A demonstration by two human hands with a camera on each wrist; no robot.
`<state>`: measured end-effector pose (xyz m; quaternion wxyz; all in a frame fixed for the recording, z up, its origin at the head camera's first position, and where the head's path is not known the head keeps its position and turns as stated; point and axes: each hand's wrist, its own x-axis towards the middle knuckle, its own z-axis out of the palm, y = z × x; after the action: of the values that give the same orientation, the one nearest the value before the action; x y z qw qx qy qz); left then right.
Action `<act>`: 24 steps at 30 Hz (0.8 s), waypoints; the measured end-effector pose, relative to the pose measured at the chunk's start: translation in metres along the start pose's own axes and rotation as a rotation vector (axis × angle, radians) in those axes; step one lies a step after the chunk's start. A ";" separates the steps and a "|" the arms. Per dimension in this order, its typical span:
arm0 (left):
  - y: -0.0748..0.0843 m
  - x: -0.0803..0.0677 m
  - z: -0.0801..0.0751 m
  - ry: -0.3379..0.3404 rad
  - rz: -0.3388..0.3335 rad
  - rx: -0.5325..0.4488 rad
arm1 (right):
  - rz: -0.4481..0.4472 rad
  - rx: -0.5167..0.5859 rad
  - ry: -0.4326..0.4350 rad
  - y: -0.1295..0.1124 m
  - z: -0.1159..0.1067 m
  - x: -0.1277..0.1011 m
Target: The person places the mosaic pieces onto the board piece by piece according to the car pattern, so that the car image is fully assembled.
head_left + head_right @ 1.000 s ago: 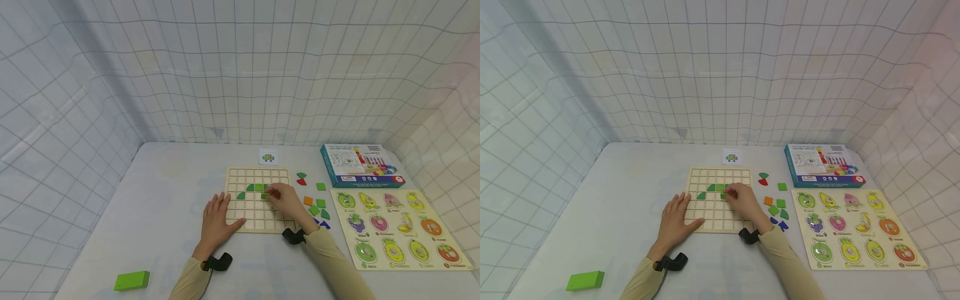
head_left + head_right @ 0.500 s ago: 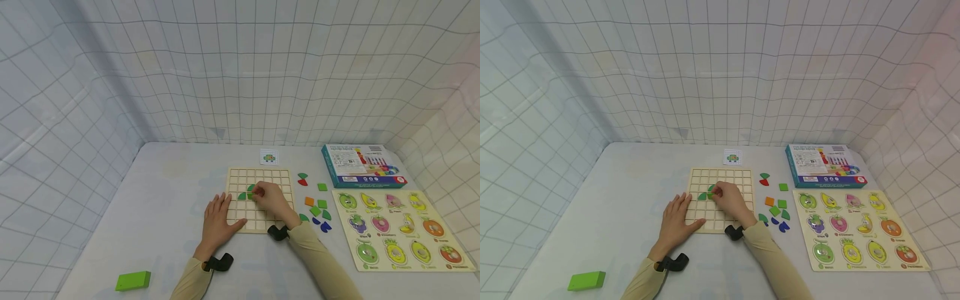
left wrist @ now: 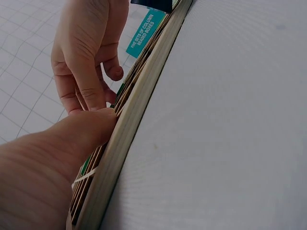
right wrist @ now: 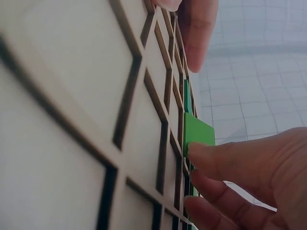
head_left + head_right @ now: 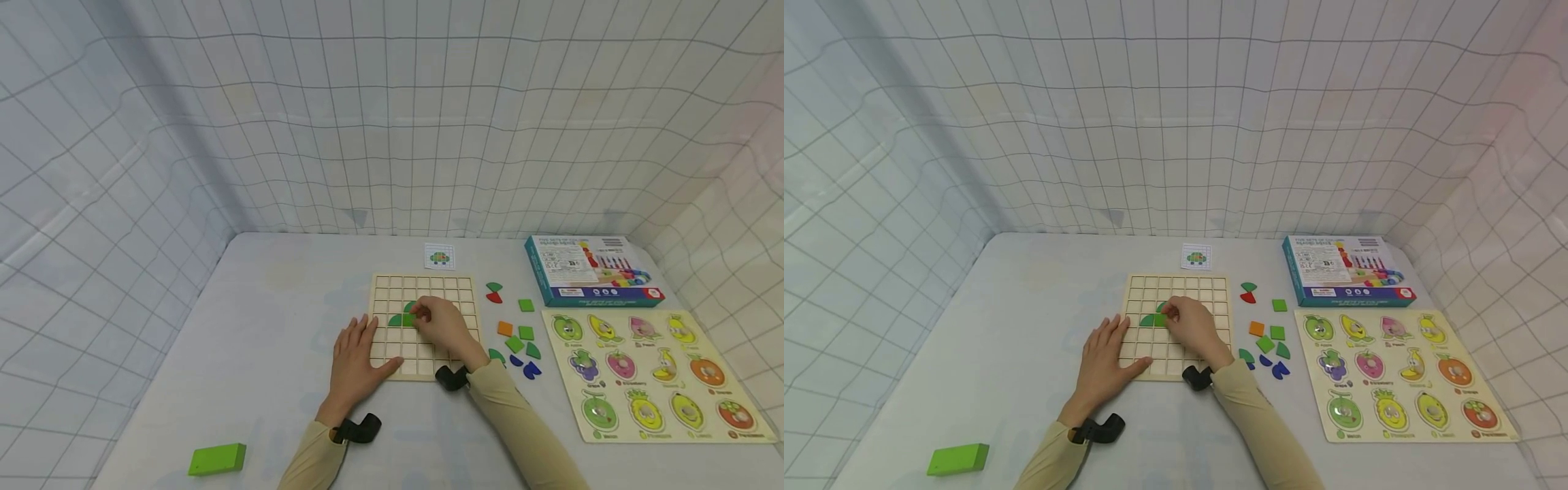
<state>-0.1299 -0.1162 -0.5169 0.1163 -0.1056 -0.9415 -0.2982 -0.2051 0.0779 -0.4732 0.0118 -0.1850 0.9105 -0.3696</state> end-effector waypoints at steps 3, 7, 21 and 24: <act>0.000 0.000 0.000 -0.003 -0.001 0.001 | 0.000 -0.026 -0.020 0.001 -0.001 -0.001; 0.000 -0.001 -0.001 -0.003 -0.006 0.005 | 0.005 -0.042 -0.040 0.002 -0.002 -0.001; 0.001 0.000 -0.001 -0.011 -0.010 0.002 | 0.023 -0.064 -0.052 0.001 -0.003 -0.002; 0.001 0.000 -0.001 -0.008 -0.007 0.010 | 0.024 -0.060 -0.058 0.002 -0.004 -0.003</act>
<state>-0.1299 -0.1161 -0.5160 0.1120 -0.1028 -0.9438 -0.2936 -0.2039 0.0828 -0.4715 0.0370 -0.1852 0.9226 -0.3362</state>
